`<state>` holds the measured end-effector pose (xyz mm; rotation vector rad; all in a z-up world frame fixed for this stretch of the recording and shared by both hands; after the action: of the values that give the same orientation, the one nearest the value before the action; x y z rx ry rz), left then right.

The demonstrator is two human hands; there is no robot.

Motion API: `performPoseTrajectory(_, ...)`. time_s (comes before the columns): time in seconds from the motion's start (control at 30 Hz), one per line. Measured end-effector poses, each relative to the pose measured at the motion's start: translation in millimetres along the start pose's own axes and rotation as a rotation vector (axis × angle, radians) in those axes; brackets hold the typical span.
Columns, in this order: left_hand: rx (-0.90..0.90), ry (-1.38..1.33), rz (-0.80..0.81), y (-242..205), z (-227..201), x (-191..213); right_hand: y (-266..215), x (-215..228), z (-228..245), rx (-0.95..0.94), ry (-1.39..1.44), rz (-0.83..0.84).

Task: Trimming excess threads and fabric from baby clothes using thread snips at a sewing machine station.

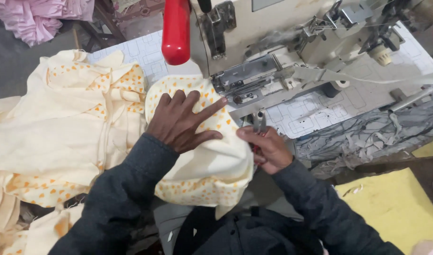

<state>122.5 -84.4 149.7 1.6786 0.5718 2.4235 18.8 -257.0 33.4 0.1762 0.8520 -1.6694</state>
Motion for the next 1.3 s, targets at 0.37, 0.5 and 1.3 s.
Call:
performPoseTrajectory(0.37,0.339,0.032,-0.237,-27,0,-20,-1,8,43,0.072,-0.322,-0.161)
performPoseTrajectory(0.5,0.228,0.011,-0.178,-21,50,-49,6,0,22,0.087,-0.219,-0.224)
performPoseTrajectory(1.3,1.537,-2.410,-0.649,-79,-90,-86,-8,-15,-8,0.012,0.136,-0.181)
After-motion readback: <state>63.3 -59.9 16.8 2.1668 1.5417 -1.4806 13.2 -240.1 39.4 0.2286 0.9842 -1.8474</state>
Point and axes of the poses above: each hand's wrist, its own y-axis towards the middle knuckle, its own x-axis out of the back of the hand, z = x × y, the point moved 5 cm from there along y, towards the middle knuckle, and after that the axes turned 13 degrees about -x, right-handed, at the moved point
